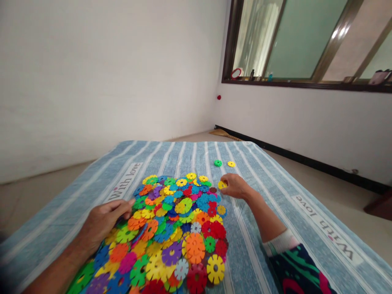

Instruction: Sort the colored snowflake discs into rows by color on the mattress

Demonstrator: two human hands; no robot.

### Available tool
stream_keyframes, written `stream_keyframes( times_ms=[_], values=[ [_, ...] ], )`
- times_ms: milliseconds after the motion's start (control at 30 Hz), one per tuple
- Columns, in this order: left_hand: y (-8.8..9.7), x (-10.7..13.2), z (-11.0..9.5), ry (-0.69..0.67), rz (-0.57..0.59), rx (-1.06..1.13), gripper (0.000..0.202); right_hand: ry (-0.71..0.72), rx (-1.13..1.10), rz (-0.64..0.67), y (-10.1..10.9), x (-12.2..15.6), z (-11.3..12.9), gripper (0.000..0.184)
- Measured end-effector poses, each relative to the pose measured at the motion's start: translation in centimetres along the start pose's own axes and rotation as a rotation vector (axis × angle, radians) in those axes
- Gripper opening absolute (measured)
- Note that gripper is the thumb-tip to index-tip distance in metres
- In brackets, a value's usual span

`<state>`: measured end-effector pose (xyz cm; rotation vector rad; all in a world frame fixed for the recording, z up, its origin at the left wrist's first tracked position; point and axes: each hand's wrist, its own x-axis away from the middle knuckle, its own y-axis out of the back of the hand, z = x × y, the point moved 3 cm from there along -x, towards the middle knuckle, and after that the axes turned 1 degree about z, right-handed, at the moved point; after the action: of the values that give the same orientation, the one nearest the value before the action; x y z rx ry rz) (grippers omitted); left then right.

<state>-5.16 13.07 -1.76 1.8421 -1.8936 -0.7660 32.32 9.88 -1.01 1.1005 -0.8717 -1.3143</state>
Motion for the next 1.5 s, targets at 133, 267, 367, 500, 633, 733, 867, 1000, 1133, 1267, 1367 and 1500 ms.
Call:
stream_keyframes(
  times_ms=[133, 267, 367, 500, 633, 733, 867, 1000, 1133, 1267, 1367, 1500],
  values=[
    [-0.1, -0.1, 0.2, -0.002, 0.006, 0.018, 0.041, 0.008, 0.01, 0.003, -0.3, -2.8, 0.1, 0.016],
    [-0.1, -0.1, 0.3, -0.002, 0.006, 0.024, 0.042, 0.062, 0.027, 0.071, -0.7, -5.7, 1.2, 0.018],
    [-0.2, -0.1, 0.5, -0.009, 0.013, 0.031, 0.042, 0.115, 0.039, 0.154, -1.1, -7.4, 2.3, 0.022],
    [-0.2, 0.0, 0.6, -0.005, 0.008, 0.064, 0.04, 0.18, 0.039, 0.276, -1.5, -8.6, 3.3, 0.02],
    [-0.3, -0.1, 0.5, 0.002, 0.01, 0.073, 0.04, 0.199, 0.044, 0.334, -1.6, -9.0, 3.5, 0.016],
    [-0.3, -0.1, 0.6, 0.014, 0.018, 0.064, 0.04, 0.189, 0.052, 0.342, -1.8, -9.3, 3.3, 0.014],
    [-0.3, -0.2, 0.8, 0.015, 0.033, 0.054, 0.039, 0.163, 0.072, 0.315, -2.0, -9.2, 2.9, 0.015],
    [-0.3, -0.2, 0.7, 0.005, 0.032, 0.052, 0.04, 0.116, 0.12, 0.241, -1.5, -8.5, 1.5, 0.017],
    [-0.3, -0.2, 0.6, 0.011, 0.028, 0.026, 0.043, 0.002, 0.194, 0.135, 0.2, -7.6, -2.2, 0.02],
    [-0.3, -0.1, 0.5, 0.031, 0.031, -0.021, 0.048, -0.192, 0.294, 0.032, 2.1, -7.2, -7.5, 0.023],
    [-0.2, 0.0, 0.3, 0.047, 0.045, -0.039, 0.049, -0.298, 0.335, 0.01, 2.5, -7.5, -10.6, 0.024],
    [-0.2, -0.2, 0.2, 0.074, 0.033, -0.051, 0.052, -0.336, 0.341, 0.042, 1.9, -8.8, -12.4, 0.024]
  ],
)
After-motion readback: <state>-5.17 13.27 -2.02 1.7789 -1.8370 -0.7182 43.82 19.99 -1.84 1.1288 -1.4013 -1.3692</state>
